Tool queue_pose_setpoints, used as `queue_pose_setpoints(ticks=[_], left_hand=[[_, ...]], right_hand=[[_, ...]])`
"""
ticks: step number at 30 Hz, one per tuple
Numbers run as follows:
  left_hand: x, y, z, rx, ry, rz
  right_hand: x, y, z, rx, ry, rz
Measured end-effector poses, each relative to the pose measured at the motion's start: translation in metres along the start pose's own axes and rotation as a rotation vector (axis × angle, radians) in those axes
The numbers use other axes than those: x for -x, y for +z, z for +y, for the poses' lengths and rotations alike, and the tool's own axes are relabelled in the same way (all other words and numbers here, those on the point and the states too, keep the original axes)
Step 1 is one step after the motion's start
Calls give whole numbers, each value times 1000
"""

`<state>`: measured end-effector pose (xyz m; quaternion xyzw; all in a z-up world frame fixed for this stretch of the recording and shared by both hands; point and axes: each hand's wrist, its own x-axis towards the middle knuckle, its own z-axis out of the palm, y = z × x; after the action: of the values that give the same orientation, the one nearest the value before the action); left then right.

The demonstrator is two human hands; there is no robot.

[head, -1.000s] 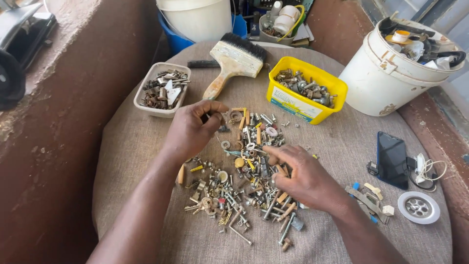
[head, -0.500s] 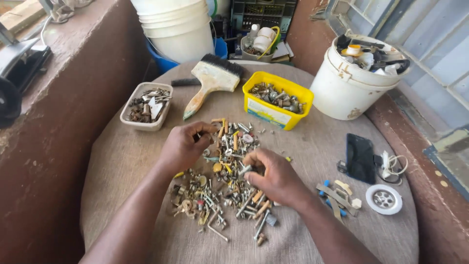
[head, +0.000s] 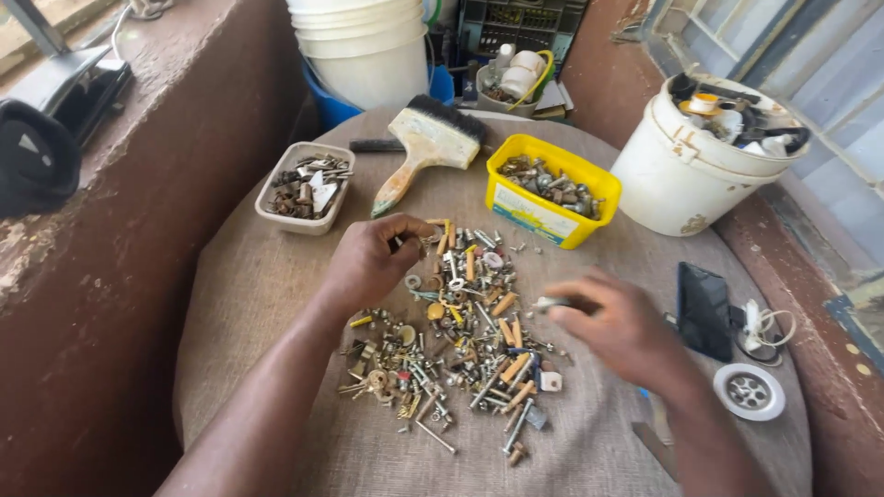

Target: Sorting through a pile of mixed hardware including screws, nails, and keys on a table, occasionally using a brush and a small screwdriver to move items.

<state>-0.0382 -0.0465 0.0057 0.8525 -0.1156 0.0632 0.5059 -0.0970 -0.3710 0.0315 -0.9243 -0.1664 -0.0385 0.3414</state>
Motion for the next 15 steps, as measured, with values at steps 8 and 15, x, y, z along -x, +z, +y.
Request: queue_pose_setpoints(ticks=[8,15], left_hand=[[-18,6,-15,-16,122,-9],[-14,8,-6,-25,33,-64]], right_hand=[[63,-30,17,274,769,32],[66,-12,-1,388,530,247]])
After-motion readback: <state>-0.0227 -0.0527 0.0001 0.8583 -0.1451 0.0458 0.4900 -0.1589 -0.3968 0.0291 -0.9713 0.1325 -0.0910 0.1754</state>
